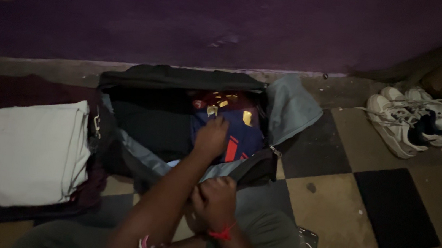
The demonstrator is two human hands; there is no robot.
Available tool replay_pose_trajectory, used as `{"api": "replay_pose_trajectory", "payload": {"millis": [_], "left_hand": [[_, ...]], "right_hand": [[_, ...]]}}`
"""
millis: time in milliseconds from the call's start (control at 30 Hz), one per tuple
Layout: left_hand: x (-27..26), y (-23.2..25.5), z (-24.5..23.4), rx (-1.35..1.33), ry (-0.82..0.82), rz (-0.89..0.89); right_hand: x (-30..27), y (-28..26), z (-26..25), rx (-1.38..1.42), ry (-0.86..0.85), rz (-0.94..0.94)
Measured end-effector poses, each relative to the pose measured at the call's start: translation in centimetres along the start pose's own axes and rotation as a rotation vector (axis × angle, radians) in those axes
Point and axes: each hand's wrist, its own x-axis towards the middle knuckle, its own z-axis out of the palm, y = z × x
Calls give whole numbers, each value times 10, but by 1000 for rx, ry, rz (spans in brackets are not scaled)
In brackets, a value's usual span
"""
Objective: The person takes folded shirts and a jersey from a bag, unfolds and refolds them by hand, and then arranges them in a stack on the floor next to the bag.
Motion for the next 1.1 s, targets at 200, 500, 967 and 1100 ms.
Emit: {"api": "replay_pose_trajectory", "payload": {"millis": [200,500,967,1100], "left_hand": [[40,1,6,24,-43,47],[78,-3,16,-27,-238,-6],[115,-13,9,-422,188,-54],[118,-37,35,-781,122,-36]], "right_hand": [[-1,-1,-7,68,13,11],[-1,8,-1,70,-24,42],[8,6,-3,80,42,7],[10,2,-8,70,52,2]]}}
